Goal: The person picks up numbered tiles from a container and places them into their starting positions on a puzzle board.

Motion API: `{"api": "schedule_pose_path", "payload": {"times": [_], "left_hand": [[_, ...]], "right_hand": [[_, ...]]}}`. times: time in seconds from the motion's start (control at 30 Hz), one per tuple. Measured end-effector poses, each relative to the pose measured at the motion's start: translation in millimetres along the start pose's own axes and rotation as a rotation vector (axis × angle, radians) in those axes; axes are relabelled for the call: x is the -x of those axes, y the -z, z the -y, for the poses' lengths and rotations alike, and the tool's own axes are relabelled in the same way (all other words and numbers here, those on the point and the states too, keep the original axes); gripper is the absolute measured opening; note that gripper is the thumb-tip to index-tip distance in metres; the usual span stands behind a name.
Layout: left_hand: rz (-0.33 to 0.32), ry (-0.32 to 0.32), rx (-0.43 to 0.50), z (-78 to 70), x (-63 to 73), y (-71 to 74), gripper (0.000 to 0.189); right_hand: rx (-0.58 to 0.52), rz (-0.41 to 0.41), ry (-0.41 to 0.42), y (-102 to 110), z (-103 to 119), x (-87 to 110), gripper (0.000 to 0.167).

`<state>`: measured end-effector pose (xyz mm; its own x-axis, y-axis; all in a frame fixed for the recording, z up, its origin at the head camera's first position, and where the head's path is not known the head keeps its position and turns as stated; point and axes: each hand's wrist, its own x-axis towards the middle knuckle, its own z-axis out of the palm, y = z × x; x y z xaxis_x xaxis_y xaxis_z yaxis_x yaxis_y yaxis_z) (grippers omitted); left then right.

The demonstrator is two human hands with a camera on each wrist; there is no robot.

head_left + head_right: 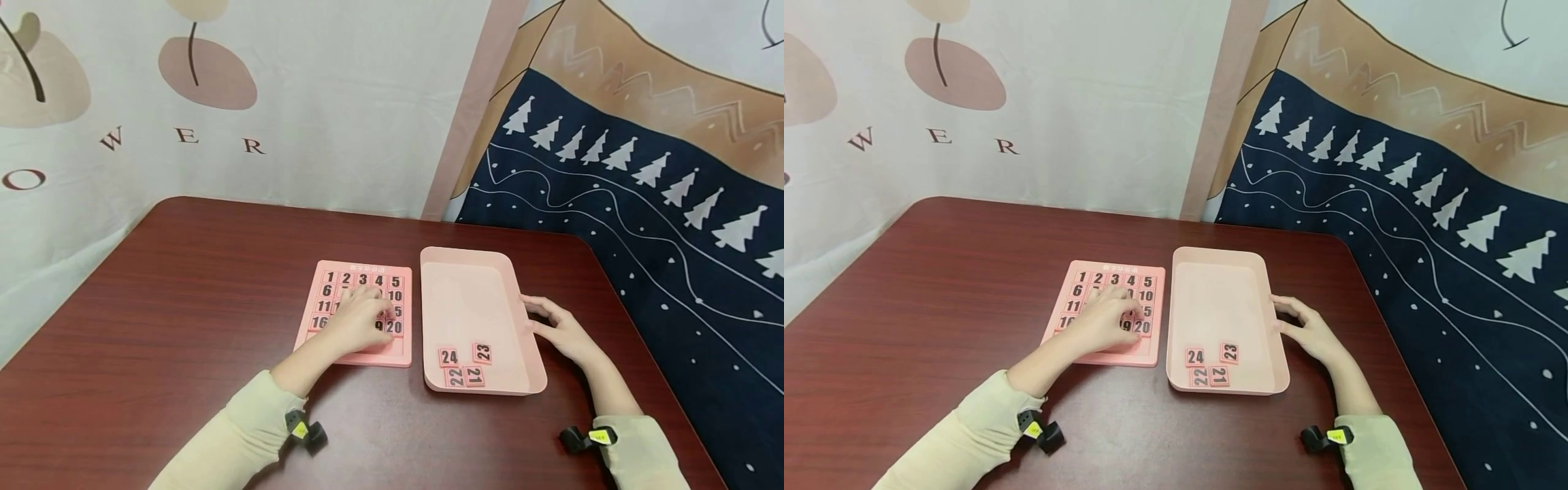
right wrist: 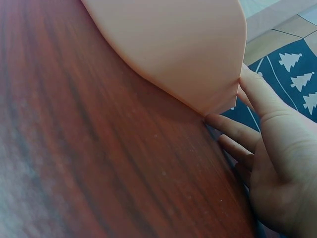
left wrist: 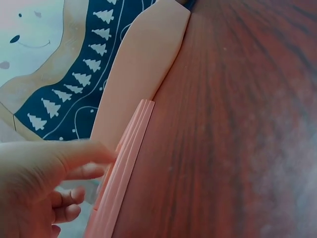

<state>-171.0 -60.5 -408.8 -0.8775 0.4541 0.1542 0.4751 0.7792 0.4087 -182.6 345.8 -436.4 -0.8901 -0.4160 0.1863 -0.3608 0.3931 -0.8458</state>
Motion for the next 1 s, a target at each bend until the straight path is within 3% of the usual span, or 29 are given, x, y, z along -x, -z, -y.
{"api": "schedule_pose_path", "payload": {"times": [0.23, 0.33, 0.6, 0.77, 0.87, 1.0], "left_hand": [[-0.060, -0.129, 0.129, -30.7, -3.2, 7.0, 0.020], [-0.045, -0.189, 0.150, -47.5, -6.4, 5.1, 0.022], [0.090, -0.290, 0.125, -85.6, -18.9, -12.0, 0.027], [0.237, -0.387, 0.053, -98.6, -29.5, -23.5, 0.033], [0.320, -0.394, 0.025, -101.8, -34.6, -29.0, 0.037], [0.358, -0.366, -0.020, -103.1, -39.4, -36.6, 0.038]], "right_hand": [[0.000, -0.001, 0.010, 1, -3, 0.9, 0.048], [0.005, -0.002, 0.007, 2, -4, 1.1, 0.048], [0.007, -0.014, -0.006, 1, -6, -0.5, 0.047], [0.010, -0.004, 0.006, 1, -6, -0.6, 0.047], [0.010, 0.000, 0.006, 1, -5, -1.0, 0.048], [0.008, 0.001, 0.001, 1, -5, -1.0, 0.048]]}}
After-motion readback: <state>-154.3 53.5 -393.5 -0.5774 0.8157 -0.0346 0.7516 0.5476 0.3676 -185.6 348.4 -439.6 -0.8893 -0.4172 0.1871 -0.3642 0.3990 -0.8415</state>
